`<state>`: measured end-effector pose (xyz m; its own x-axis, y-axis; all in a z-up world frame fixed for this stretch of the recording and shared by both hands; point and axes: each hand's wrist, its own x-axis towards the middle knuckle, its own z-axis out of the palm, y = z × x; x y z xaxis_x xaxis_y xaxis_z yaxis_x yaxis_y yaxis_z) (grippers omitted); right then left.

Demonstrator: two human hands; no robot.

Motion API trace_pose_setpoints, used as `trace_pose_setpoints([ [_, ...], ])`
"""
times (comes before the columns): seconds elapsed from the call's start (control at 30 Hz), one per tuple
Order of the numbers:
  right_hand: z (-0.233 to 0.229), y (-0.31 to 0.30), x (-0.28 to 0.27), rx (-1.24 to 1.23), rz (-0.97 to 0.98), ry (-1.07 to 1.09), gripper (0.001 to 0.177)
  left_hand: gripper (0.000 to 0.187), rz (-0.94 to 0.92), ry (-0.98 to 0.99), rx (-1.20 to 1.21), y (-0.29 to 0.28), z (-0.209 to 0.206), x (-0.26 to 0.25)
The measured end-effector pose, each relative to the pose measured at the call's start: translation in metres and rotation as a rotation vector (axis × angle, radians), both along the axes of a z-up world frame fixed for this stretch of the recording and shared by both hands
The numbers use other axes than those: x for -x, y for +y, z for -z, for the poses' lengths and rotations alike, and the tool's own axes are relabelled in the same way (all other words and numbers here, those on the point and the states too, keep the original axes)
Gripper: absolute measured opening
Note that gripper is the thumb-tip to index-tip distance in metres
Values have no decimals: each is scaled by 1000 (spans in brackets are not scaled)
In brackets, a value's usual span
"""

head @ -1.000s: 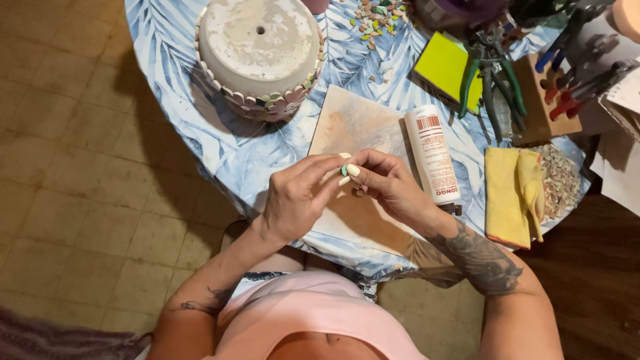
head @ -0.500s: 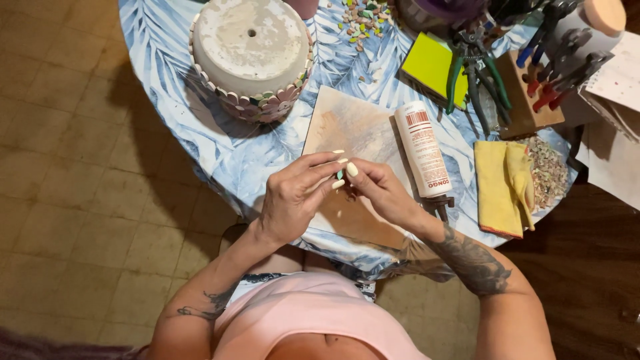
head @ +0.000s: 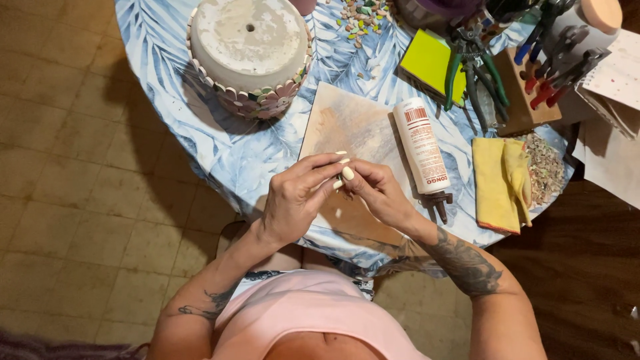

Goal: Decorating a ceramic pot by gluing small mosaic tiles onto its surface

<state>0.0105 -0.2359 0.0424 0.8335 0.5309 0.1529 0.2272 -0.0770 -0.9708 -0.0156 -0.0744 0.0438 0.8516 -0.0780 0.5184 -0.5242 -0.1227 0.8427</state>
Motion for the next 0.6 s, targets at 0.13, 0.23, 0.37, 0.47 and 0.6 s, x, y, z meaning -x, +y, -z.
trace_pose_setpoints([
  [0.13, 0, 0, 0, 15, 12, -21, 29, 18, -7, 4, -2, -1, 1, 0],
  [0.23, -4, 2, 1, 36, 6, -61, 28, 18, -15, 0, 2, -2, -1, -1],
  [0.37, -3, 3, -2, 30, 33, -2, 26, 17, -11, 19, -49, 0, -7, -4],
  [0.47, 13, -2, -6, 13, 92, 102, 26, 18, -29, 28, -76, 1, -3, -9],
  [0.6, -1, -2, -11, -26, 182, 204, 25, 20, -62, 29, -49, 6, 5, -12],
])
